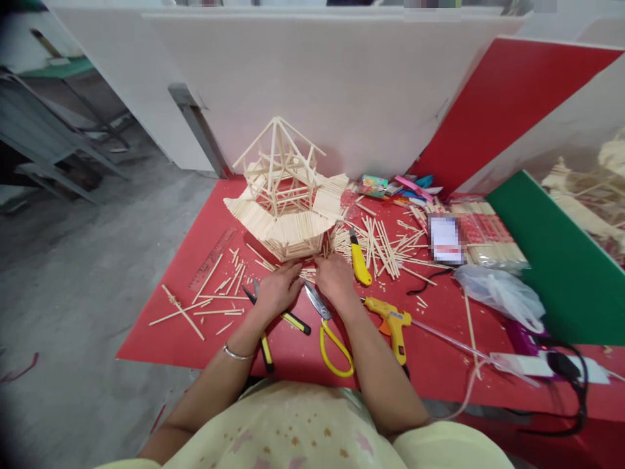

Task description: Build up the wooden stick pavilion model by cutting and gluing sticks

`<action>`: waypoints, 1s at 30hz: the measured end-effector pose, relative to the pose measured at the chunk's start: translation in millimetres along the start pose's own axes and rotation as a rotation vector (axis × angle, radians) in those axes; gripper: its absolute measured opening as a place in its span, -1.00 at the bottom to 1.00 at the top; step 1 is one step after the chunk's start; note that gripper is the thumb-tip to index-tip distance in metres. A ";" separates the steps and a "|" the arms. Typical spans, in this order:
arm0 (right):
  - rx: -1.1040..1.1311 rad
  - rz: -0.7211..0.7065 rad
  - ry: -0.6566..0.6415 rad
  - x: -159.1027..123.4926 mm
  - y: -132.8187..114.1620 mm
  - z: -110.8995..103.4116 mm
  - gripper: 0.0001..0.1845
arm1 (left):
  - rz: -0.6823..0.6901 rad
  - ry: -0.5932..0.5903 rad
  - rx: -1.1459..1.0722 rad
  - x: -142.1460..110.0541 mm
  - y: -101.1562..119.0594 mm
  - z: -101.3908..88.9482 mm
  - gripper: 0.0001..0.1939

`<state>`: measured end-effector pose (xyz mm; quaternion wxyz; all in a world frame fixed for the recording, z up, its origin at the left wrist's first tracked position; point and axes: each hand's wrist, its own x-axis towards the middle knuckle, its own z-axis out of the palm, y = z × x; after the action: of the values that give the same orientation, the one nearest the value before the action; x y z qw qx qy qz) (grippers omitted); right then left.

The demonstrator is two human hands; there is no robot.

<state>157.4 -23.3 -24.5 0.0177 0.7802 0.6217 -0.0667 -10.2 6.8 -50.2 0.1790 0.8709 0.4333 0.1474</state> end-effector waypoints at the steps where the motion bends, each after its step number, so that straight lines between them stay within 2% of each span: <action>1: 0.003 0.002 0.003 1.4 -0.1 0.9 -0.53 | -0.010 0.002 -0.011 0.1 -0.2 -1.0 -0.63; 5: 0.017 0.015 0.024 8.5 1.1 4.8 -0.53 | -0.067 0.032 -0.055 0.5 -1.8 -2.7 -0.70; 13: 0.046 0.042 0.061 22.2 0.8 11.2 -0.59 | -0.087 0.208 -0.220 -4.7 -14.3 6.9 -0.75; 18: 0.077 -0.005 0.062 26.5 2.1 6.2 -0.68 | -0.085 0.246 -0.323 -4.6 -21.3 7.6 -0.77; 22: 0.128 -0.062 0.054 15.9 4.0 -0.1 -0.74 | -0.074 0.288 -0.395 -3.6 -22.2 4.9 -0.78; 24: 0.179 -0.100 0.040 3.3 4.3 -6.9 -0.78 | -0.028 0.297 -0.437 -5.6 -18.3 -2.0 -0.76; 27: 0.303 -0.198 0.024 -19.3 3.2 -24.6 -0.82 | 0.078 0.267 -0.522 -10.6 -5.7 -23.3 -0.80; 30: 0.703 -0.293 0.104 -35.2 -0.5 -47.3 -0.82 | 0.077 0.269 -0.600 -13.0 10.2 -53.7 -0.83</action>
<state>153.0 -52.0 26.8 -0.2922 0.6438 0.6660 -0.2380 -32.7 0.5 0.9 0.3629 0.7677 0.3572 0.3890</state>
